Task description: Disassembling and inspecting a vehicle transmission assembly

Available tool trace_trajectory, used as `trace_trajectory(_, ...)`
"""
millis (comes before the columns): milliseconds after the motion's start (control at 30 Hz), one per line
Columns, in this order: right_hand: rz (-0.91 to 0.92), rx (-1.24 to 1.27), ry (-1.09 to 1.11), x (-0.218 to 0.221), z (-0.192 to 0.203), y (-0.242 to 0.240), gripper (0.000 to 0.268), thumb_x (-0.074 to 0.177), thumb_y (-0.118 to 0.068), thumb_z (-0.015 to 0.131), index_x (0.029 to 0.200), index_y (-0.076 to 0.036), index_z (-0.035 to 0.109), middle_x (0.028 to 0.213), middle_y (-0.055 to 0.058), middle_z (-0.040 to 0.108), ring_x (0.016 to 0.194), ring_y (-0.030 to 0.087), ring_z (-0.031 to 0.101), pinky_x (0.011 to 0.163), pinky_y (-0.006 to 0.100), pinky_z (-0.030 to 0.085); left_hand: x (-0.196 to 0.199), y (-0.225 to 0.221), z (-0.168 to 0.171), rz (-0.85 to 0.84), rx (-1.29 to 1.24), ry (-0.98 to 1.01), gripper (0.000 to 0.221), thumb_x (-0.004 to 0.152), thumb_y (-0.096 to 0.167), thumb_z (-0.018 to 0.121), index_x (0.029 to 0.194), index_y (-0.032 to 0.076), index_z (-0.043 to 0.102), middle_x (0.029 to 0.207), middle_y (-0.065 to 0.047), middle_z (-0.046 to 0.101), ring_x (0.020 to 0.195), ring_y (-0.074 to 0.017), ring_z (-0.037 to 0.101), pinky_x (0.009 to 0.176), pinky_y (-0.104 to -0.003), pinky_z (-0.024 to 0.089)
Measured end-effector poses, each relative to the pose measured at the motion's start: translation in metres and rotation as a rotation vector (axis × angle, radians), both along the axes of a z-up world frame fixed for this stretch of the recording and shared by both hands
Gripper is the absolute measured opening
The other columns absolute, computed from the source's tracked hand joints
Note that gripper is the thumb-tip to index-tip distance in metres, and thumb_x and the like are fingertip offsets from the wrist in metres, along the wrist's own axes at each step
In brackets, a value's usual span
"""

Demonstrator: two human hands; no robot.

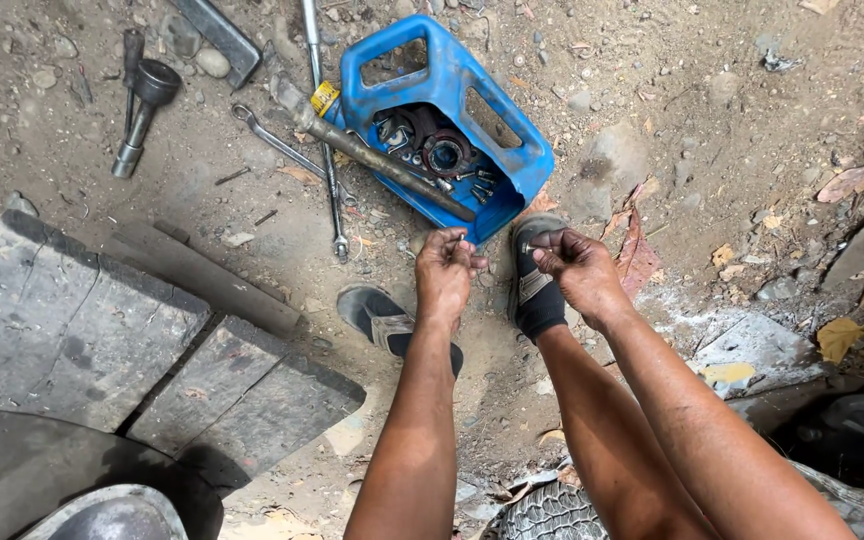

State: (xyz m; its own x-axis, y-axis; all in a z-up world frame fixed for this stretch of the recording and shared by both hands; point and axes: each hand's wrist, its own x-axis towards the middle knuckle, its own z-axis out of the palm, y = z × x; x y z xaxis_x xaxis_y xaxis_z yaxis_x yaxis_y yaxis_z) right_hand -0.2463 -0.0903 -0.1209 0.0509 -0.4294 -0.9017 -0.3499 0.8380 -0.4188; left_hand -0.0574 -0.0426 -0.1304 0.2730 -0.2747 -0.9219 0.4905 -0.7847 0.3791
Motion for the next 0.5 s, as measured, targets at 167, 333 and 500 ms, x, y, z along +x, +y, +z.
trace_trajectory(167, 0.041, -0.008, -0.003, 0.006, -0.003, 0.002, 0.013, 0.098, -0.011, 0.069, 0.11, -0.007, 0.074, 0.079, 0.004, 0.07, 0.074, 0.008, 0.063, 0.066, 0.018, 0.047, 0.004, 0.001, -0.008, -0.02, 0.001, 0.147, 0.026, 0.101, 0.004, 0.049, 0.123, 0.002, 0.061, 0.086, -0.01, 0.069, 0.068, -0.0122, 0.073, 0.051, -0.014, 0.054)
trace_trajectory(333, -0.008, 0.005, -0.074, 0.019, -0.006, 0.011, 0.015, 0.096, -0.004, 0.069, 0.111, -0.003, 0.072, 0.08, 0.007, 0.073, 0.073, 0.011, 0.07, 0.063, 0.018, 0.051, -0.007, 0.016, -0.002, -0.111, -0.016, 0.293, 0.019, 0.103, 0.017, 0.061, 0.118, 0.008, 0.068, 0.081, -0.009, 0.069, 0.065, -0.014, 0.07, 0.048, -0.017, 0.053)
trace_trajectory(500, -0.043, 0.096, -0.188, 0.041, 0.007, 0.015, 0.008, 0.096, -0.01, 0.071, 0.1, -0.003, 0.069, 0.07, 0.006, 0.071, 0.066, 0.01, 0.066, 0.061, 0.02, 0.05, -0.004, 0.021, 0.014, -0.08, -0.047, 0.235, 0.018, 0.104, 0.015, 0.059, 0.117, 0.003, 0.064, 0.078, -0.006, 0.065, 0.057, -0.0066, 0.059, 0.045, -0.014, 0.048)
